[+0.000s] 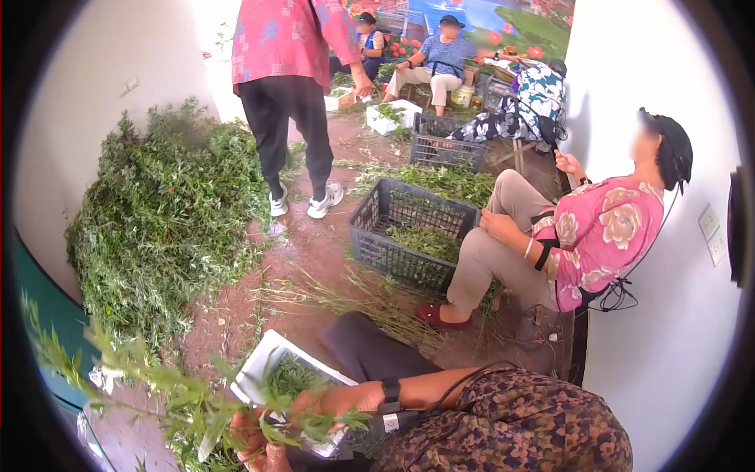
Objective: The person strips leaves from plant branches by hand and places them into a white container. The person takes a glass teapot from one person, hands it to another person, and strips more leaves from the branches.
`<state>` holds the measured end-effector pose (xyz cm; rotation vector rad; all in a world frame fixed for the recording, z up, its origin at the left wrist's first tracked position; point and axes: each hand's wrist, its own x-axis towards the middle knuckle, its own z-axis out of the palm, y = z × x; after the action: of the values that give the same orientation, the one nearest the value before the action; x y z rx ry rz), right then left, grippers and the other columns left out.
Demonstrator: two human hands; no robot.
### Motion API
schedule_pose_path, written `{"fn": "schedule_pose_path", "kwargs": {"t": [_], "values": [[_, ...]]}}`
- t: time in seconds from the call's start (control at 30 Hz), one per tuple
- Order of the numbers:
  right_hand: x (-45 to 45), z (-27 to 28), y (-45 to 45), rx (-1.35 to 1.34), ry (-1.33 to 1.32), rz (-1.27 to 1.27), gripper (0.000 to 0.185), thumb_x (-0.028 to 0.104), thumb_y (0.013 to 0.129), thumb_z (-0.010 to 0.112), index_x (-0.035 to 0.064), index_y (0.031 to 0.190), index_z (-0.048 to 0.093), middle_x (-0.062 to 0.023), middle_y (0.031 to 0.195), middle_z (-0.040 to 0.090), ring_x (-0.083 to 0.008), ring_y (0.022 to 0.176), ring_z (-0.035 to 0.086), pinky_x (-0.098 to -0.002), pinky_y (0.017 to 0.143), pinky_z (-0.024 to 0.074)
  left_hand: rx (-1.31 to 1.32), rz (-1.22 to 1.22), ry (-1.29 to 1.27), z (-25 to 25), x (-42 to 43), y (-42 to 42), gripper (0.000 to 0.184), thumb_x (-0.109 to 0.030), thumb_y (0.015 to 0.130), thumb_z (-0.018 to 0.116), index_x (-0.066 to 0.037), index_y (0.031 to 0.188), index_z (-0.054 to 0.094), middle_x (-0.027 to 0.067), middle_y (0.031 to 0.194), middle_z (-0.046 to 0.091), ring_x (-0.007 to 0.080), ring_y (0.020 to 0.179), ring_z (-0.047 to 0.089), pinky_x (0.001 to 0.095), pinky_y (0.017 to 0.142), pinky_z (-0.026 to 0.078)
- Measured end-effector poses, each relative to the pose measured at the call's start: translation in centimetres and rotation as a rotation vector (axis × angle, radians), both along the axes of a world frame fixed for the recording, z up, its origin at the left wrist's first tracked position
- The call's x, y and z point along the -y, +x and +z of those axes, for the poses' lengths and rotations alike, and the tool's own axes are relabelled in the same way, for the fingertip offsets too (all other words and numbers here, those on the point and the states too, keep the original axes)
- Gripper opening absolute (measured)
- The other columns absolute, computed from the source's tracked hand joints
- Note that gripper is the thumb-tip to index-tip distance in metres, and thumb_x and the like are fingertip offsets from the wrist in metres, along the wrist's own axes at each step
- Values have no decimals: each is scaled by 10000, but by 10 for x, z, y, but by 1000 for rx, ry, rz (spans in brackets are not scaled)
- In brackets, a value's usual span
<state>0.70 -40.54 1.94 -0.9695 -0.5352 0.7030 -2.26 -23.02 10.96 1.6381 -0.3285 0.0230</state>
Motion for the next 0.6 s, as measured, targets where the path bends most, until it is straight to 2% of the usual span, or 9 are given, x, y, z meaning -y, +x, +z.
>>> {"fn": "schedule_pose_path", "kwargs": {"t": [0.13, 0.2, 0.3, 0.37, 0.4, 0.43, 0.5, 0.57, 0.6], "values": [[-2, -6, -11, -275, 32, -13, 175, 191, 929, 504, 53, 1034, 528, 23, 631, 530, -34, 419, 454, -181, 347, 336, 218, 26, 71, -18, -3, 2, 394, -148, 889, 493, 62, 1220, 456, 171, 1157, 548, 243, 1031, 533, 337, 895, 418], [-8, -19, -12, 78, -29, -190, 170, 180, 925, 507, 54, 1037, 529, 7, 666, 542, -49, 434, 463, -188, 369, 354, 268, -20, 204, -19, -7, 5, 349, -124, 894, 480, 61, 1190, 472, 170, 1107, 573, 233, 971, 556, 323, 852, 441], [7, -13, -17, 311, -190, -227, 302, 273, 921, 511, 46, 1119, 534, -44, 865, 564, -143, 777, 514, -275, 694, 402, 366, 101, 382, -45, -17, 3, 253, -120, 906, 476, 53, 1079, 541, 160, 1006, 616, 212, 873, 587, 304, 776, 470], [15, -1, -17, 128, -263, -199, 376, 330, 917, 515, 45, 1161, 535, -67, 970, 572, -190, 941, 537, -318, 842, 423, 252, 98, 451, -32, -13, 2, 237, -129, 907, 483, 49, 1038, 569, 154, 991, 622, 208, 863, 590, 301, 766, 472], [14, 8, -17, -80, -269, -194, 383, 338, 914, 518, 47, 1163, 534, -68, 984, 572, -194, 937, 537, -319, 832, 425, 147, 107, 193, -32, -7, 0, 229, -140, 909, 486, 42, 990, 599, 149, 952, 634, 215, 865, 589, 301, 761, 472], [14, 12, -18, -289, -272, -187, 390, 346, 911, 521, 50, 1165, 533, -69, 998, 572, -198, 934, 537, -321, 822, 427, 274, 129, 335, -32, -9, 1, 234, -139, 908, 490, 43, 1017, 588, 154, 963, 631, 224, 869, 589, 306, 766, 473], [7, -41, -6, 290, -145, -511, 308, 333, 906, 529, 73, 1068, 552, -24, 853, 561, -108, 692, 504, -238, 595, 418, 528, 171, 621, -33, -18, 2, 256, -138, 907, 496, 45, 1072, 566, 163, 985, 626, 243, 876, 589, 315, 775, 474], [12, -47, -4, 279, -94, -569, 307, 359, 907, 515, 78, 1017, 573, -7, 804, 570, -67, 630, 510, -215, 519, 426, 651, 17, 681, -23, -23, 0, 324, -148, 899, 513, 51, 1155, 513, 181, 1025, 612, 269, 884, 588, 332, 767, 480], [25, -20, -8, -22, -112, -468, 347, 392, 911, 497, 73, 1015, 585, -12, 828, 586, -72, 688, 533, -233, 557, 438, 589, 40, 635, -21, -18, 1, 328, -150, 898, 515, 51, 1158, 511, 182, 1026, 611, 269, 882, 588, 333, 765, 480]]}}
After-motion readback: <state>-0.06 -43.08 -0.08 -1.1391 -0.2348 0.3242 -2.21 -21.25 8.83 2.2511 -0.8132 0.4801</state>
